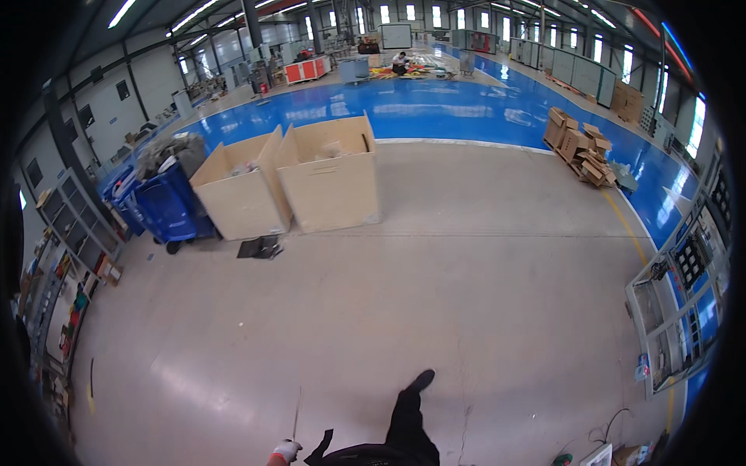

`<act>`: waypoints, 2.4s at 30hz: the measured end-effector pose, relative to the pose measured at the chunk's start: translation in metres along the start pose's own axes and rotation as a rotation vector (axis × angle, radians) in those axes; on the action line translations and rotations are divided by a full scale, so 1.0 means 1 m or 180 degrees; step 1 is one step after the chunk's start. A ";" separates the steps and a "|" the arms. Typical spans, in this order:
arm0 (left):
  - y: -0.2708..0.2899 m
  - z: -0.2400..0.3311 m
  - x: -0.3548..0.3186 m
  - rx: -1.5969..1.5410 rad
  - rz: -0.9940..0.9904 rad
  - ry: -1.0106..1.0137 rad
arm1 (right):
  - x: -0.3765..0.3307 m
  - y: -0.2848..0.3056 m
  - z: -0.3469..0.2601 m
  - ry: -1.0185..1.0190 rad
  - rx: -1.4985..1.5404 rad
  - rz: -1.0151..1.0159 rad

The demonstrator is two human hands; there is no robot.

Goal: The person measures a metal frame with a tape measure, then walks to a press brake machine. They place a metal strip into the press brake, adjust its position, and operate the machine to bend the metal. The person repeats the bending process on the same strip multiple times.

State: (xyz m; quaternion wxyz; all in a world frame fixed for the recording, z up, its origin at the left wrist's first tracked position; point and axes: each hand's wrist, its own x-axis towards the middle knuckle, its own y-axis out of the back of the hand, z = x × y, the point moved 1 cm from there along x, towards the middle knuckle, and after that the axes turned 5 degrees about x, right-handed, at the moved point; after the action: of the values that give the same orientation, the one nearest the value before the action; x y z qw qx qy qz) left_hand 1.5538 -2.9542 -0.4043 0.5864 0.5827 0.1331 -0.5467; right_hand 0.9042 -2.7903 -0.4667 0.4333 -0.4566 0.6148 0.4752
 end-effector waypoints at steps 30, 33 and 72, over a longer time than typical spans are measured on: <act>0.049 1.230 0.524 0.0997 -0.0788 0.0078 | 0.183 0.143 -1.462 0.0818 -0.0193 0.0057; 0.061 1.382 0.568 0.1306 -0.0326 -0.0536 | 0.277 0.176 -1.552 0.0260 -0.1163 0.0014; 0.531 2.756 1.343 -0.1323 0.0240 0.0797 | 0.543 -0.180 -3.499 0.0536 -0.4486 -0.0807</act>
State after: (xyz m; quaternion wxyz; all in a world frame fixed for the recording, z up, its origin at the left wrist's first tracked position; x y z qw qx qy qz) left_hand 1.1435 -6.0380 -0.3968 0.6926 0.5173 0.2925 -0.4089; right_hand 0.6212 -6.3243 -0.4207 0.0386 -0.7306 0.1357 0.6681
